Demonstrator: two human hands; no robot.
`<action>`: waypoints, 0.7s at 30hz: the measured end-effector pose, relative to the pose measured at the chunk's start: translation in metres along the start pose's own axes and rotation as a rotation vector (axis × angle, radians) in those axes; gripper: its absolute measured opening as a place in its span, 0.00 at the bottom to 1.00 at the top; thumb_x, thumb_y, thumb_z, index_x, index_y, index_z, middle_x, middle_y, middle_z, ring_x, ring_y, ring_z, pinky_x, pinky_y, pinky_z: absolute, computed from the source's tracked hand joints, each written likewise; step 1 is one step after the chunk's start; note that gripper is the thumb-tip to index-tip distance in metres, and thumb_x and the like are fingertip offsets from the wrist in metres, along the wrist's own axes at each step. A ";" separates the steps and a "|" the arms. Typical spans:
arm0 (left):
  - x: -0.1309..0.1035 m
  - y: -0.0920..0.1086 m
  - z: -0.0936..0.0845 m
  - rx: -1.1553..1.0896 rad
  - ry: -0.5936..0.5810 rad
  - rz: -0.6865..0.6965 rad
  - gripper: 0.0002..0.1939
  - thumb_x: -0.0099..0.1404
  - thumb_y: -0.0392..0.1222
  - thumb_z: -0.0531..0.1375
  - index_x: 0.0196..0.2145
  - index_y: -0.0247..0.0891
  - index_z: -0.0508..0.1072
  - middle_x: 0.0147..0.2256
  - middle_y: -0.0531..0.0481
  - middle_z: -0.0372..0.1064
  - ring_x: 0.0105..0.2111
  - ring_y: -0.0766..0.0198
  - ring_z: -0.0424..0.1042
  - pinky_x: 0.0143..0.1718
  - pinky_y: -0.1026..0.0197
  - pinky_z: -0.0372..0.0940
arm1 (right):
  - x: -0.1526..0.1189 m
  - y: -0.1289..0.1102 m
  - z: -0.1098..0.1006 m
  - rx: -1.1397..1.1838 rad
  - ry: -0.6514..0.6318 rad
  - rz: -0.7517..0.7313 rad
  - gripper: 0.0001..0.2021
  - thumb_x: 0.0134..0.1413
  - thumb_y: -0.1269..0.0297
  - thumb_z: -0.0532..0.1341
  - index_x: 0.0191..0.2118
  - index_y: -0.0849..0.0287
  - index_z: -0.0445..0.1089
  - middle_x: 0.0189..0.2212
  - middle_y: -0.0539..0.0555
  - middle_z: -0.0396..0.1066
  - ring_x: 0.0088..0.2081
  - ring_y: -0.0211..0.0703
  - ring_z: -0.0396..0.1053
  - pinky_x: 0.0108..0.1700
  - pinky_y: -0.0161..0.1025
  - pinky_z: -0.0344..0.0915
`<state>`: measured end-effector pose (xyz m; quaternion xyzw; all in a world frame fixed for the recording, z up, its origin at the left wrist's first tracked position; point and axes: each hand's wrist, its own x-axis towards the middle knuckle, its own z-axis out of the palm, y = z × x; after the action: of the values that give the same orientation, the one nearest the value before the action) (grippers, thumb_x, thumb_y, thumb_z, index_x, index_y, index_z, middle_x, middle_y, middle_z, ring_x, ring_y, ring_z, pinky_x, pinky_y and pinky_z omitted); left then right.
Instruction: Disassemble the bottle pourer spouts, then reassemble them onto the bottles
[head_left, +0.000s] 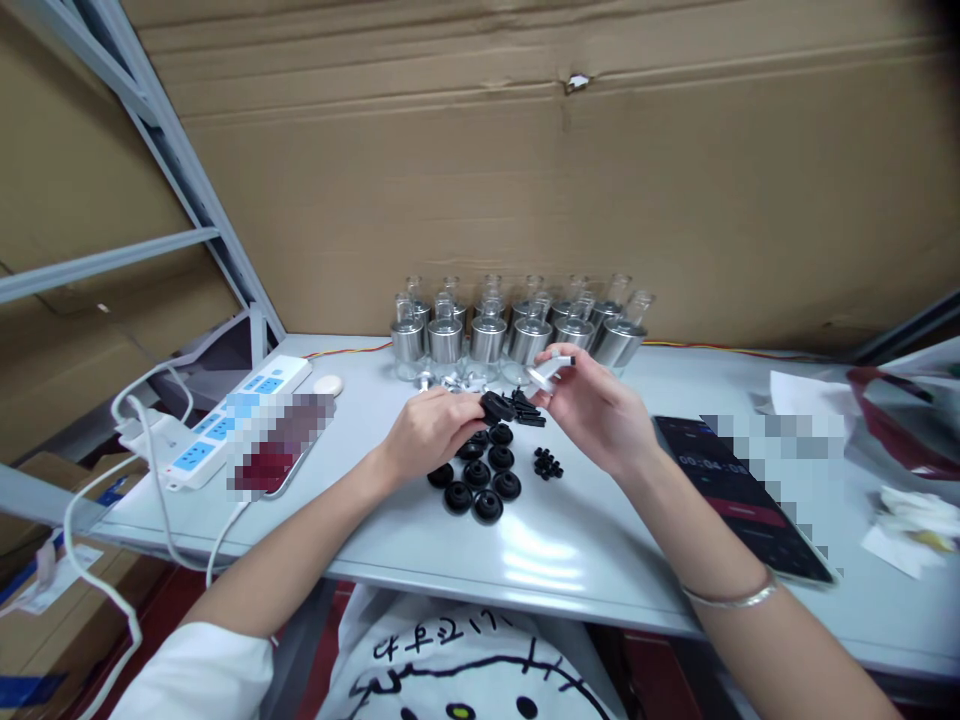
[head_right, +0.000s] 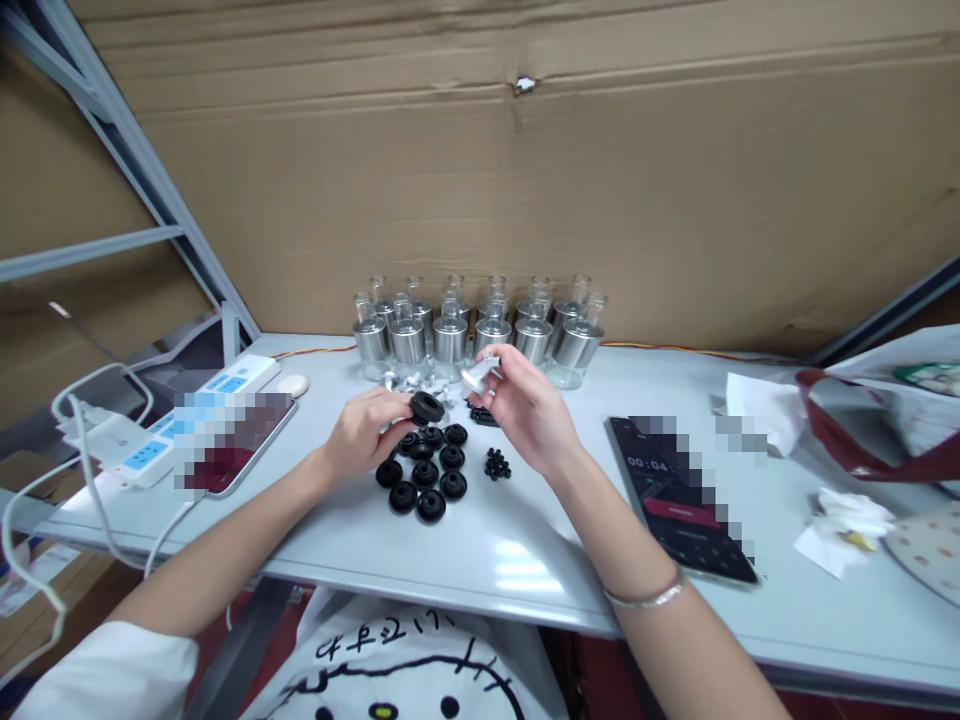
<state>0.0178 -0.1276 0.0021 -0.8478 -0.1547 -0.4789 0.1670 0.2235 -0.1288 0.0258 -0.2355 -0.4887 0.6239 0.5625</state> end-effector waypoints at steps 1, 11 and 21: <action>0.000 0.000 0.000 0.007 -0.003 0.001 0.03 0.70 0.37 0.50 0.39 0.37 0.61 0.32 0.48 0.74 0.26 0.69 0.72 0.27 0.65 0.66 | 0.000 0.000 0.001 0.015 0.000 0.003 0.07 0.55 0.56 0.57 0.32 0.52 0.69 0.30 0.51 0.63 0.30 0.39 0.60 0.31 0.37 0.61; -0.002 0.001 0.002 0.078 -0.024 -0.004 0.05 0.71 0.39 0.47 0.38 0.36 0.59 0.24 0.52 0.69 0.20 0.70 0.64 0.23 0.66 0.62 | -0.004 0.002 0.009 0.074 -0.079 0.096 0.06 0.54 0.58 0.59 0.33 0.54 0.69 0.29 0.49 0.64 0.29 0.37 0.61 0.31 0.37 0.61; -0.003 0.000 0.002 0.076 -0.044 -0.018 0.06 0.71 0.40 0.45 0.39 0.36 0.58 0.26 0.51 0.70 0.20 0.69 0.65 0.23 0.66 0.64 | -0.007 0.003 0.011 -0.003 -0.118 0.130 0.08 0.53 0.56 0.59 0.34 0.55 0.67 0.27 0.50 0.62 0.29 0.38 0.60 0.32 0.37 0.61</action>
<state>0.0182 -0.1272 -0.0015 -0.8497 -0.1841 -0.4554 0.1915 0.2148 -0.1386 0.0263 -0.2304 -0.5058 0.6711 0.4907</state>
